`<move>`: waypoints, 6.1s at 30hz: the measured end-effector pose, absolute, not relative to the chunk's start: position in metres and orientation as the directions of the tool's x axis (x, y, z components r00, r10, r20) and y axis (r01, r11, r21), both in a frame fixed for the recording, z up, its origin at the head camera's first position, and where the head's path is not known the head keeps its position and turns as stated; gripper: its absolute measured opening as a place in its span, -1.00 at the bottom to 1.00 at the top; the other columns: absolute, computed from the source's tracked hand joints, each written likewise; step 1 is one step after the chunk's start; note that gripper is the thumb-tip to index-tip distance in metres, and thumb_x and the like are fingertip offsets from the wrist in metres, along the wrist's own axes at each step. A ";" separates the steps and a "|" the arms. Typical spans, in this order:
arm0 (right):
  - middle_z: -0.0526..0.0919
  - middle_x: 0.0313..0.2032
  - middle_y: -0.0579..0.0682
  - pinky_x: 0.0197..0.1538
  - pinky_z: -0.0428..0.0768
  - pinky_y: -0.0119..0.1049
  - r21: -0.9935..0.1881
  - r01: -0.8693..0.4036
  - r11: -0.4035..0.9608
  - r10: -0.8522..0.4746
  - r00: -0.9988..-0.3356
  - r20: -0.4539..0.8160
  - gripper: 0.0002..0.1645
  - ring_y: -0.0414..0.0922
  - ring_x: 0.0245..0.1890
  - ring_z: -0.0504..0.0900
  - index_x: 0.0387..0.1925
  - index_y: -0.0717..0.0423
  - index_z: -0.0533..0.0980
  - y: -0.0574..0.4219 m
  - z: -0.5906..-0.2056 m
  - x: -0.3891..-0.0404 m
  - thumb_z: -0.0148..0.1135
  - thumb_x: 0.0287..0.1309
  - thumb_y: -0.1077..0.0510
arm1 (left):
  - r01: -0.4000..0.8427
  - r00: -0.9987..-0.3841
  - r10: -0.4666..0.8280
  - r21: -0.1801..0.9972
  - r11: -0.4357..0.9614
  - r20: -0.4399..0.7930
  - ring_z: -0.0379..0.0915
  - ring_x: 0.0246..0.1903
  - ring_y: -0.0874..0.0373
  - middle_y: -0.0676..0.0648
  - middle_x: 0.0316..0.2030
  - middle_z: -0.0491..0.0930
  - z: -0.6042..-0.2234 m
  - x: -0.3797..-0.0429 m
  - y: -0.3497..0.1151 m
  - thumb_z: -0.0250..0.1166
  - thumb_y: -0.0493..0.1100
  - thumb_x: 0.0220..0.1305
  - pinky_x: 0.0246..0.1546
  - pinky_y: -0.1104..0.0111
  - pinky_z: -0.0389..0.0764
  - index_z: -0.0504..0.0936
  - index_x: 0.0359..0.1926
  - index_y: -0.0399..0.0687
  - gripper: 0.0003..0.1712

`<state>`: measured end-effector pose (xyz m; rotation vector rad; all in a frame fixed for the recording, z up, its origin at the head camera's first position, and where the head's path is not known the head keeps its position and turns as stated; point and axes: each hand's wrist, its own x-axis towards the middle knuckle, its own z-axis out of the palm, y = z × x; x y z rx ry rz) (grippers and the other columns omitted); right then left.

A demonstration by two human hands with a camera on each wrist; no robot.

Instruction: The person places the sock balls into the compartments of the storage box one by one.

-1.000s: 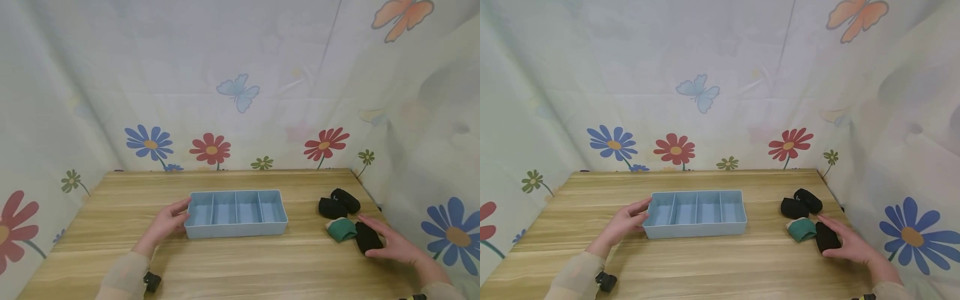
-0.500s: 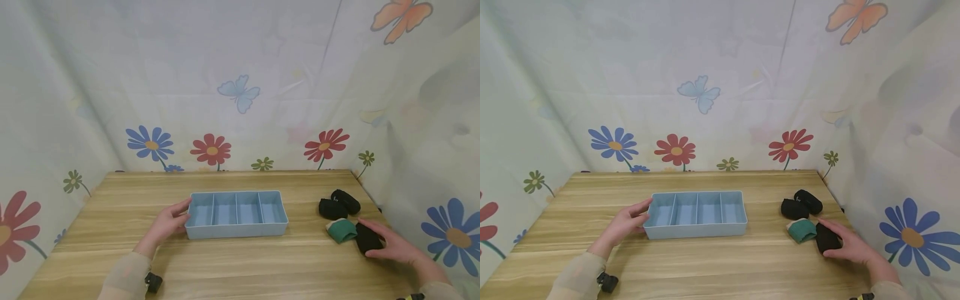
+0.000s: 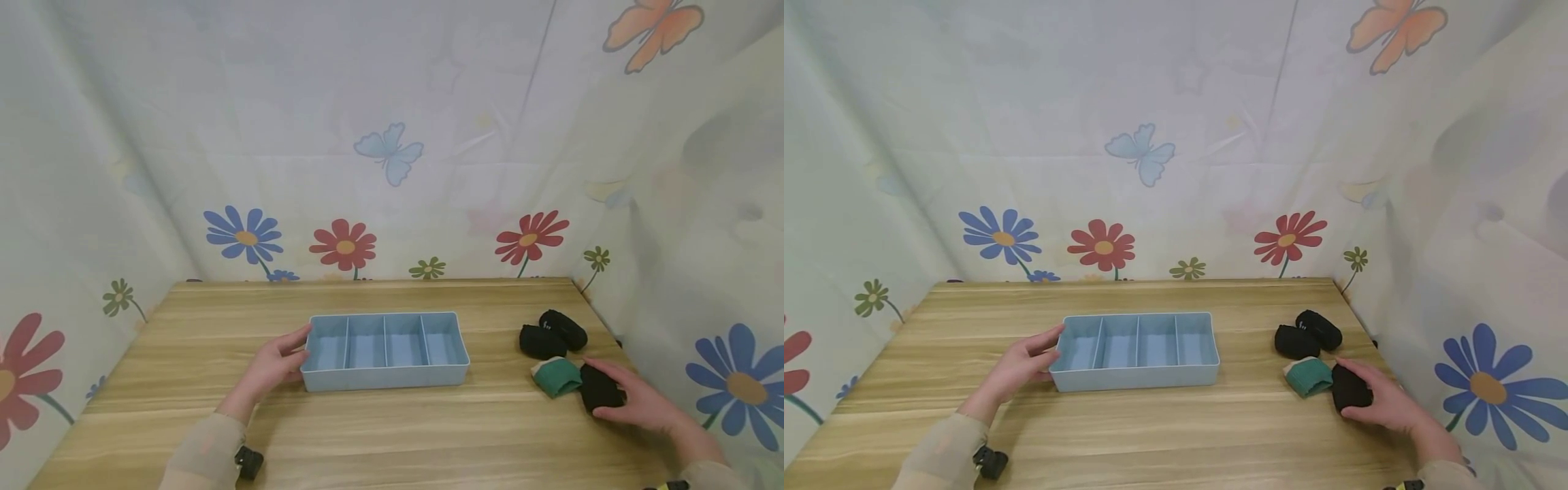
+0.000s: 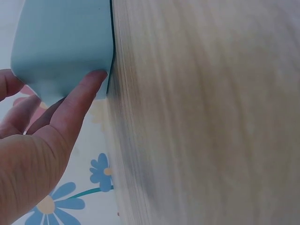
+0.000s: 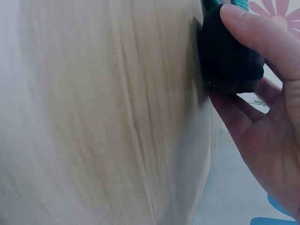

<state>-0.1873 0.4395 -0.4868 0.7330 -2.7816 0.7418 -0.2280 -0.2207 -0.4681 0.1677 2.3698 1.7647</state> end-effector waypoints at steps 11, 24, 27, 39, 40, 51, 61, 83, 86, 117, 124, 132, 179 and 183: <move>0.44 0.14 0.41 -0.15 0.56 -0.11 -0.464 -0.392 0.795 -0.314 -0.919 0.239 0.06 0.31 0.03 0.44 0.36 0.29 0.28 0.437 -0.482 -0.185 0.61 -0.17 0.15 | -0.019 -0.979 0.190 0.955 0.296 -0.078 0.21 0.32 -0.34 -0.37 0.44 0.12 -0.469 -0.228 -0.221 0.15 -0.32 0.42 -0.05 0.08 0.64 0.20 0.49 -0.20 -0.33; 0.40 0.20 0.38 -0.06 0.47 -0.09 -0.480 -0.390 0.786 -0.292 -0.918 0.266 0.05 0.24 0.11 0.39 0.38 0.31 0.27 0.420 -0.463 -0.194 0.59 -0.11 0.13 | -0.023 -0.979 0.189 0.955 0.294 -0.082 0.22 0.31 -0.35 -0.37 0.44 0.12 -0.469 -0.229 -0.220 0.16 -0.32 0.41 -0.06 0.09 0.65 0.20 0.49 -0.19 -0.33; 0.40 0.22 0.34 -0.02 0.45 -0.35 -0.482 -0.411 0.774 -0.296 -0.908 0.298 0.05 -0.03 0.14 0.34 0.40 0.28 0.26 0.415 -0.460 -0.195 0.59 -0.11 0.16 | -0.024 -0.980 0.183 0.953 0.303 -0.083 0.22 0.31 -0.35 -0.37 0.44 0.13 -0.469 -0.229 -0.220 0.16 -0.32 0.41 -0.06 0.09 0.65 0.20 0.49 -0.19 -0.33; 0.38 0.23 0.32 0.01 0.45 -0.47 -0.449 -0.451 0.771 -0.334 -0.887 0.318 0.06 0.24 0.15 0.38 0.43 0.22 0.25 0.389 -0.442 -0.202 0.59 -0.07 0.10 | -0.032 -0.979 0.183 0.951 0.307 -0.092 0.21 0.32 -0.35 -0.37 0.44 0.12 -0.470 -0.231 -0.220 0.15 -0.32 0.41 -0.04 0.07 0.64 0.20 0.49 -0.17 -0.32; 0.39 0.22 0.31 0.01 0.51 -0.35 -0.443 -0.456 0.772 -0.339 -0.884 0.321 0.07 0.22 0.14 0.39 0.43 0.21 0.25 0.386 -0.442 -0.202 0.59 -0.08 0.10 | -0.030 -0.978 0.186 0.951 0.307 -0.091 0.20 0.32 -0.36 -0.37 0.44 0.12 -0.470 -0.231 -0.220 0.15 -0.32 0.41 -0.04 0.06 0.64 0.20 0.49 -0.18 -0.32; 0.35 0.26 0.28 0.02 0.60 -0.12 -0.502 -0.496 0.709 -0.382 -0.868 0.317 0.06 0.19 0.20 0.35 0.46 0.12 0.22 0.357 -0.453 -0.213 0.57 -0.03 0.12 | -0.039 -0.981 0.170 0.949 0.313 -0.097 0.21 0.32 -0.35 -0.36 0.44 0.14 -0.470 -0.231 -0.220 0.15 -0.32 0.41 -0.03 0.06 0.63 0.21 0.49 -0.16 -0.32; 0.32 0.27 0.35 0.11 0.36 0.40 -0.519 -0.515 0.682 -0.408 -0.857 0.315 0.00 0.38 0.28 0.23 0.39 0.22 0.29 0.333 -0.459 -0.221 0.57 -0.05 0.08 | -0.043 -0.980 0.169 0.948 0.315 -0.101 0.21 0.32 -0.36 -0.37 0.44 0.13 -0.469 -0.230 -0.220 0.16 -0.33 0.40 -0.04 0.07 0.64 0.21 0.49 -0.17 -0.32; 0.41 0.27 0.23 0.16 0.44 0.26 -0.511 -0.549 0.661 -0.459 -0.835 0.304 0.02 0.23 0.23 0.41 0.42 0.11 0.28 0.284 -0.455 -0.239 0.56 -0.03 -0.01 | -0.053 -0.981 0.161 0.946 0.319 -0.109 0.21 0.32 -0.34 -0.33 0.45 0.13 -0.471 -0.231 -0.220 0.17 -0.31 0.40 -0.04 0.09 0.64 0.22 0.49 -0.13 -0.32; 0.40 0.29 0.22 0.16 0.44 0.26 -0.512 -0.547 0.663 -0.461 -0.836 0.297 0.03 0.23 0.24 0.40 0.44 0.07 0.27 0.279 -0.451 -0.241 0.55 -0.03 -0.02 | -0.049 -0.981 0.164 0.948 0.316 -0.105 0.22 0.32 -0.34 -0.34 0.44 0.13 -0.471 -0.231 -0.220 0.17 -0.32 0.40 -0.04 0.09 0.65 0.21 0.49 -0.14 -0.32; 0.33 0.34 0.10 0.20 0.46 0.17 -0.549 -0.621 0.559 -0.581 -0.766 0.274 0.05 0.10 0.28 0.35 0.47 -0.05 0.23 0.221 -0.423 -0.258 0.57 -0.02 0.06 | -0.054 -0.979 0.172 0.953 0.299 -0.109 0.20 0.32 -0.34 -0.35 0.45 0.12 -0.470 -0.230 -0.220 0.15 -0.32 0.41 -0.05 0.11 0.65 0.19 0.50 -0.15 -0.31; 0.34 0.35 0.12 0.23 0.44 0.16 -0.507 -0.636 0.582 -0.603 -0.756 0.257 0.06 0.11 0.30 0.33 0.46 -0.01 0.25 0.210 -0.423 -0.262 0.59 -0.05 0.05 | -0.042 -0.976 0.194 0.963 0.267 -0.097 0.17 0.33 -0.35 -0.38 0.45 0.09 -0.470 -0.229 -0.219 0.14 -0.34 0.41 -0.05 0.09 0.65 0.17 0.50 -0.17 -0.31; 0.36 0.33 0.13 0.21 0.48 0.11 -0.461 -0.614 0.640 -0.586 -0.779 0.225 0.05 0.10 0.26 0.37 0.45 0.00 0.27 0.198 -0.424 -0.265 0.59 -0.06 0.03 | -0.040 -0.977 0.193 0.962 0.269 -0.095 0.17 0.33 -0.36 -0.39 0.45 0.09 -0.470 -0.230 -0.220 0.14 -0.33 0.41 -0.05 0.11 0.65 0.17 0.50 -0.19 -0.31; 0.44 0.30 0.18 0.29 0.38 0.15 -0.503 -0.567 0.652 -0.483 -0.822 0.301 -0.11 0.16 0.29 0.39 0.38 0.24 0.32 0.203 -0.442 -0.251 0.50 0.07 0.09 | -0.046 -0.977 0.186 0.956 0.291 -0.104 0.17 0.33 -0.35 -0.37 0.45 0.10 -0.473 -0.232 -0.221 0.14 -0.33 0.41 -0.04 0.11 0.64 0.18 0.50 -0.15 -0.31; 0.45 0.28 0.16 0.26 0.42 0.15 -0.527 -0.552 0.646 -0.456 -0.833 0.314 -0.12 0.15 0.26 0.42 0.39 0.22 0.31 0.208 -0.445 -0.247 0.48 0.10 0.09 | -0.048 -0.977 0.187 0.956 0.288 -0.106 0.17 0.33 -0.35 -0.37 0.45 0.10 -0.473 -0.232 -0.221 0.14 -0.33 0.41 -0.04 0.11 0.64 0.18 0.50 -0.15 -0.31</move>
